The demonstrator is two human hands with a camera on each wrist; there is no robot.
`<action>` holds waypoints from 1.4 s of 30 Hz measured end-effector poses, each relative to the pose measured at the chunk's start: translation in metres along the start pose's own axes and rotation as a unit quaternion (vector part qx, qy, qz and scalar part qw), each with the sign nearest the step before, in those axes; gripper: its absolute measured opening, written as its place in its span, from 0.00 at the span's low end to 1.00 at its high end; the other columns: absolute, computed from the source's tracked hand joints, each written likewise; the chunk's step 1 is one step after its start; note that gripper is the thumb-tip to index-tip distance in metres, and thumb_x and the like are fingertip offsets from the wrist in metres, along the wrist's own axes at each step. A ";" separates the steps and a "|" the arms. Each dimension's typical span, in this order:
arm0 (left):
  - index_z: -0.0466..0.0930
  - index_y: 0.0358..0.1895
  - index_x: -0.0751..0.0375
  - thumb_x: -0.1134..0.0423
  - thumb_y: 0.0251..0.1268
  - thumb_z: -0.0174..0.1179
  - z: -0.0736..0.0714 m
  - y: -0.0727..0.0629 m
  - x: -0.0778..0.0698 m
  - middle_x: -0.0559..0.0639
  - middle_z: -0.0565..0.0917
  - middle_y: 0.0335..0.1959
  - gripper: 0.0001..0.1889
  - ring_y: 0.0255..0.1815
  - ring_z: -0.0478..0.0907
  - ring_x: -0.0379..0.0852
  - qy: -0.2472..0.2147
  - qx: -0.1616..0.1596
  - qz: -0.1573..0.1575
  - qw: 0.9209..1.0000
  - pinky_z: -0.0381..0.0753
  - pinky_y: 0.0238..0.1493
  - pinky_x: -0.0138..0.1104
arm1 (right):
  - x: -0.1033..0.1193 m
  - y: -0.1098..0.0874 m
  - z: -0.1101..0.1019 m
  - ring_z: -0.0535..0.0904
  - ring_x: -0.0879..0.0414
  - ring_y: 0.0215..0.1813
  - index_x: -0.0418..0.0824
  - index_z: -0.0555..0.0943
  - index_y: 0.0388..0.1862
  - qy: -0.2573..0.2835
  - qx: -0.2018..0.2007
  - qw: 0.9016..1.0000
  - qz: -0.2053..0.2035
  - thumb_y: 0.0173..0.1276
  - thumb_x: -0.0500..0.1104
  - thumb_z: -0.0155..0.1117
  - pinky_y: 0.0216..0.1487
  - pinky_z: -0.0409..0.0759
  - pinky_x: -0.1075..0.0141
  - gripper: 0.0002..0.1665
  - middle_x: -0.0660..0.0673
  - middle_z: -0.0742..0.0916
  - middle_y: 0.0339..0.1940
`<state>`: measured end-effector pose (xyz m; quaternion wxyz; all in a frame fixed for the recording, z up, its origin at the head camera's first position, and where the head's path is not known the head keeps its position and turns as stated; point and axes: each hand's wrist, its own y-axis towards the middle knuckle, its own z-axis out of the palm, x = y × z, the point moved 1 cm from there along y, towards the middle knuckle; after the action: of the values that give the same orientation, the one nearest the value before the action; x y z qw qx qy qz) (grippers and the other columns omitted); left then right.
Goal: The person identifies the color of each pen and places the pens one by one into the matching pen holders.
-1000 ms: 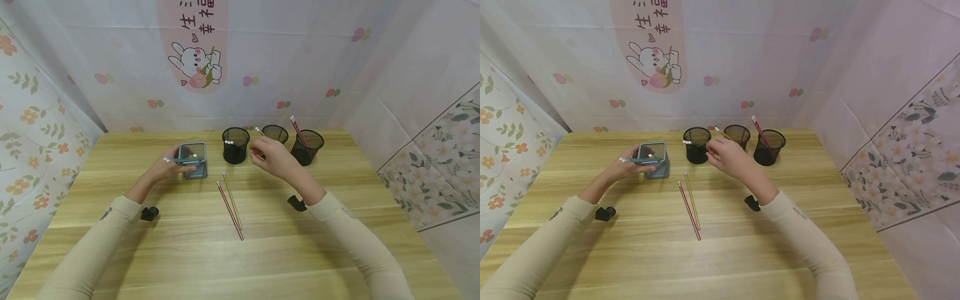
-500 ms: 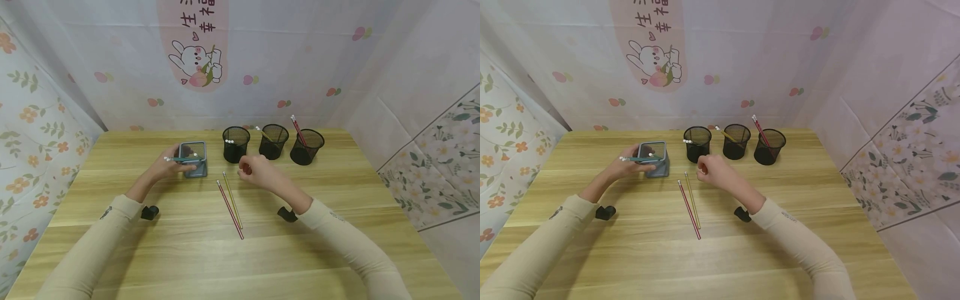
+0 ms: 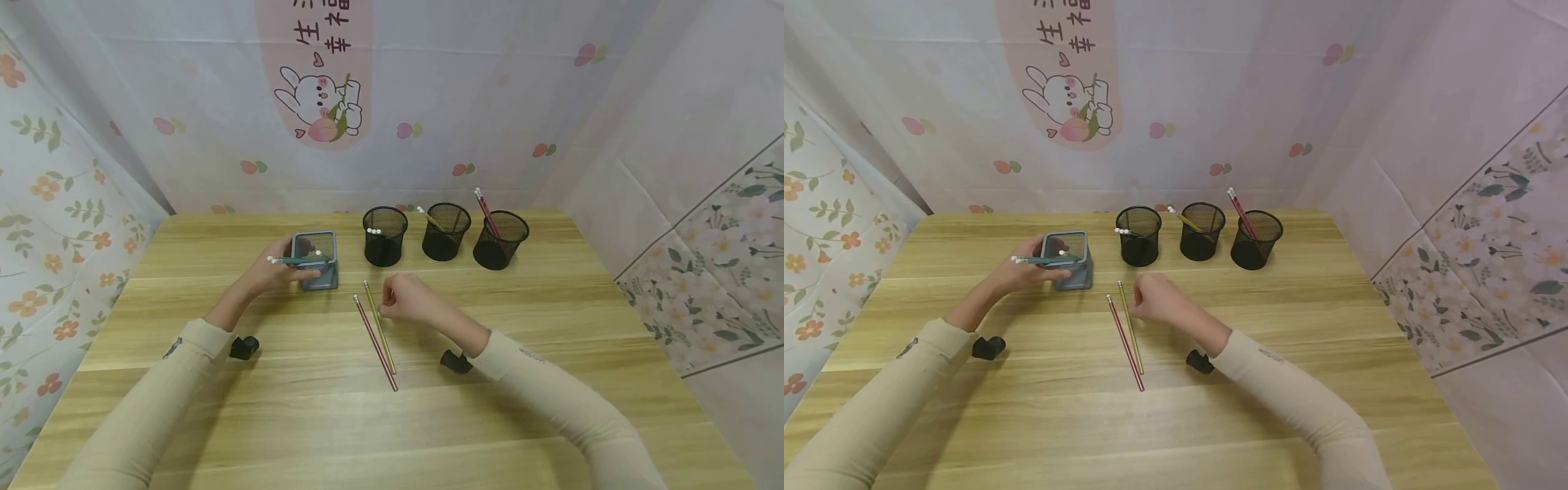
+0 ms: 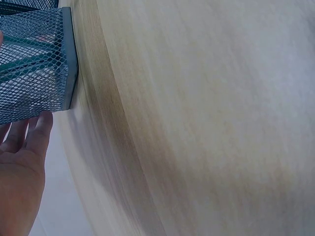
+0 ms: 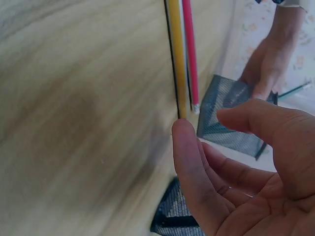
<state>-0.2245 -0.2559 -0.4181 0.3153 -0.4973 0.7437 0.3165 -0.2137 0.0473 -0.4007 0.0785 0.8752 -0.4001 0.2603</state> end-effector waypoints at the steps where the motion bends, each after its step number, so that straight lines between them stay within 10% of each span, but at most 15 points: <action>1: 0.72 0.60 0.74 0.65 0.56 0.78 0.000 0.000 0.000 0.66 0.81 0.58 0.32 0.55 0.79 0.61 0.000 0.000 0.000 1.000 0.79 0.53 0.52 | 0.000 0.000 0.002 0.69 0.60 0.24 0.41 0.78 0.23 -0.003 0.003 1.000 0.006 0.64 0.38 0.72 0.27 0.69 0.69 0.12 0.51 0.78 0.21; 42: 0.72 0.59 0.75 0.67 0.57 0.77 0.001 -0.001 0.002 0.67 0.81 0.57 0.31 0.56 0.79 0.62 -0.007 -0.001 0.017 1.000 0.77 0.55 0.55 | 0.007 0.010 0.023 0.74 0.61 0.11 0.41 0.75 0.16 0.001 0.051 0.996 0.075 0.60 0.30 0.69 0.17 0.67 0.71 0.17 0.51 0.78 0.10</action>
<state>-0.2244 -0.2563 -0.4199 0.3145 -0.4827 0.7498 0.3255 -0.2082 0.0278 -0.4173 0.0143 0.8453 -0.4507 0.2865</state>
